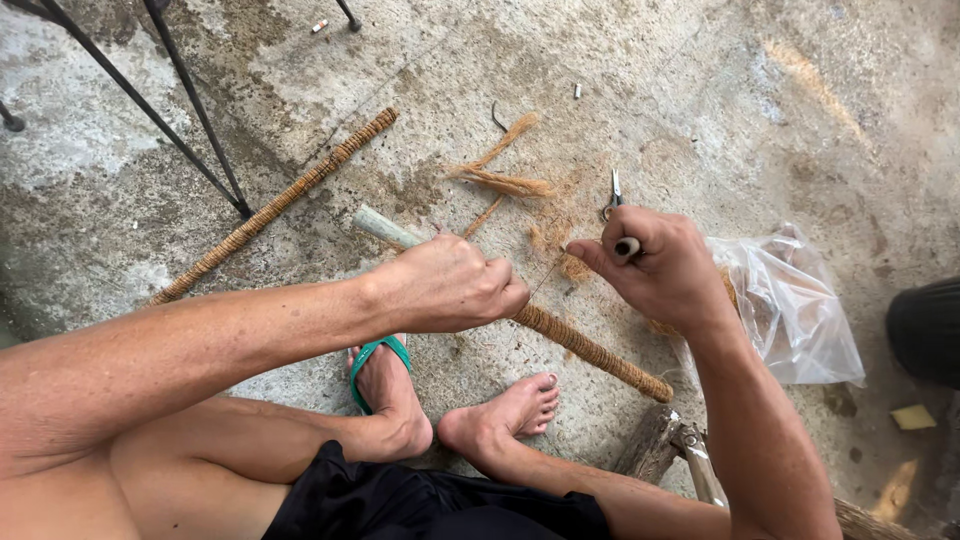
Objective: The person sits on the floor and wraps a fibrous rope around a long stick using a small metal tool to secure the windings. They repeatedly wrap the rope, use the tool to tighten it, and trim excess strands with scissors.
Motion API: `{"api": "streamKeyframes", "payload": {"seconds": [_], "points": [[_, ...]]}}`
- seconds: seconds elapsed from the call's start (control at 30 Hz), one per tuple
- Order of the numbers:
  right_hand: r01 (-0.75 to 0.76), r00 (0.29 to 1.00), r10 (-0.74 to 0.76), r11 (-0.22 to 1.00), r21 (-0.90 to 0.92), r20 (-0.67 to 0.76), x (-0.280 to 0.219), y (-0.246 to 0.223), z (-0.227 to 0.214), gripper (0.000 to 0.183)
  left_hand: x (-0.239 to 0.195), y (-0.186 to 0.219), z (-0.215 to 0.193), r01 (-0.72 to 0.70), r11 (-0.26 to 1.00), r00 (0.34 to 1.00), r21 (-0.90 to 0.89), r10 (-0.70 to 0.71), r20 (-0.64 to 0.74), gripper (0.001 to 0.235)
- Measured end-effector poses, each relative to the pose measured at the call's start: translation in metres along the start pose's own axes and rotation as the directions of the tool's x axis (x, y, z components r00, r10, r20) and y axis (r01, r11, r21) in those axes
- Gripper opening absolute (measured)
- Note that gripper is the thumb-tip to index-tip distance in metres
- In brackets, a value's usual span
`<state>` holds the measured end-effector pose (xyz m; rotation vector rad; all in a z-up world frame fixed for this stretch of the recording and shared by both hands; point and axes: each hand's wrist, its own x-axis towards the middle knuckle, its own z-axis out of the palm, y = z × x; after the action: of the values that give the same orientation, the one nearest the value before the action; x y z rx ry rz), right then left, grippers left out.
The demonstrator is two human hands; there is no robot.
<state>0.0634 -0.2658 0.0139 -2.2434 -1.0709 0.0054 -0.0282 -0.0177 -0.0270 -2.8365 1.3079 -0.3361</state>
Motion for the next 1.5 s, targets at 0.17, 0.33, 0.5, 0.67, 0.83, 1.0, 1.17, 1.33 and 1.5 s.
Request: {"api": "streamKeyframes", "payload": {"seconds": [0.17, 0.33, 0.5, 0.67, 0.83, 1.0, 1.17, 1.33, 1.5], "points": [[0.012, 1.0, -0.011, 0.996, 0.085, -0.019, -0.001, 0.006, -0.003, 0.05, 0.0, -0.002, -0.005, 0.031, 0.997, 1.0, -0.065, -0.031, 0.001, 0.014], [0.088, 0.995, -0.082, 0.991, 0.101, -0.061, -0.004, 0.009, -0.004, 0.045, 0.0, -0.004, -0.006, 0.058, 0.997, 0.998, -0.059, -0.058, 0.011, 0.014], [-0.064, 0.998, 0.06, 0.983, 0.175, 0.028, -0.001, 0.025, 0.006, 0.052, 0.0, -0.002, -0.008, 0.022, 0.998, 1.0, -0.062, -0.022, 0.007, 0.014], [-0.212, 0.972, 0.159, 0.912, 0.35, 0.173, -0.003, 0.051, 0.024, 0.052, -0.001, 0.0, -0.012, -0.039, 0.998, 0.998, -0.052, 0.037, -0.041, 0.014], [-0.351, 0.923, 0.188, 0.764, 0.541, 0.335, -0.01, 0.078, 0.052, 0.049, -0.002, -0.003, -0.018, -0.064, 0.991, 0.993, -0.116, 0.051, -0.109, 0.017], [-0.404, 0.914, 0.161, 0.263, 0.876, 0.374, -0.014, 0.084, 0.108, 0.03, -0.001, -0.011, -0.011, 0.051, 0.931, 0.986, -0.362, -0.104, -0.129, 0.024], [-0.162, 0.968, 0.186, -0.064, 0.985, 0.171, -0.006, 0.056, 0.151, 0.032, 0.004, -0.05, -0.004, 0.452, 0.724, 0.863, -0.521, -0.504, 0.048, 0.026], [0.035, 0.954, 0.193, 0.688, 0.725, -0.229, 0.0, 0.006, 0.162, 0.038, -0.005, -0.083, 0.005, 0.594, 0.726, 0.795, -0.347, -0.597, 0.112, 0.024], [0.178, 0.975, -0.138, 0.955, 0.236, -0.176, -0.004, -0.046, 0.128, 0.026, -0.011, -0.099, 0.024, 0.648, 0.738, 0.757, -0.188, -0.652, 0.051, 0.017]]}}
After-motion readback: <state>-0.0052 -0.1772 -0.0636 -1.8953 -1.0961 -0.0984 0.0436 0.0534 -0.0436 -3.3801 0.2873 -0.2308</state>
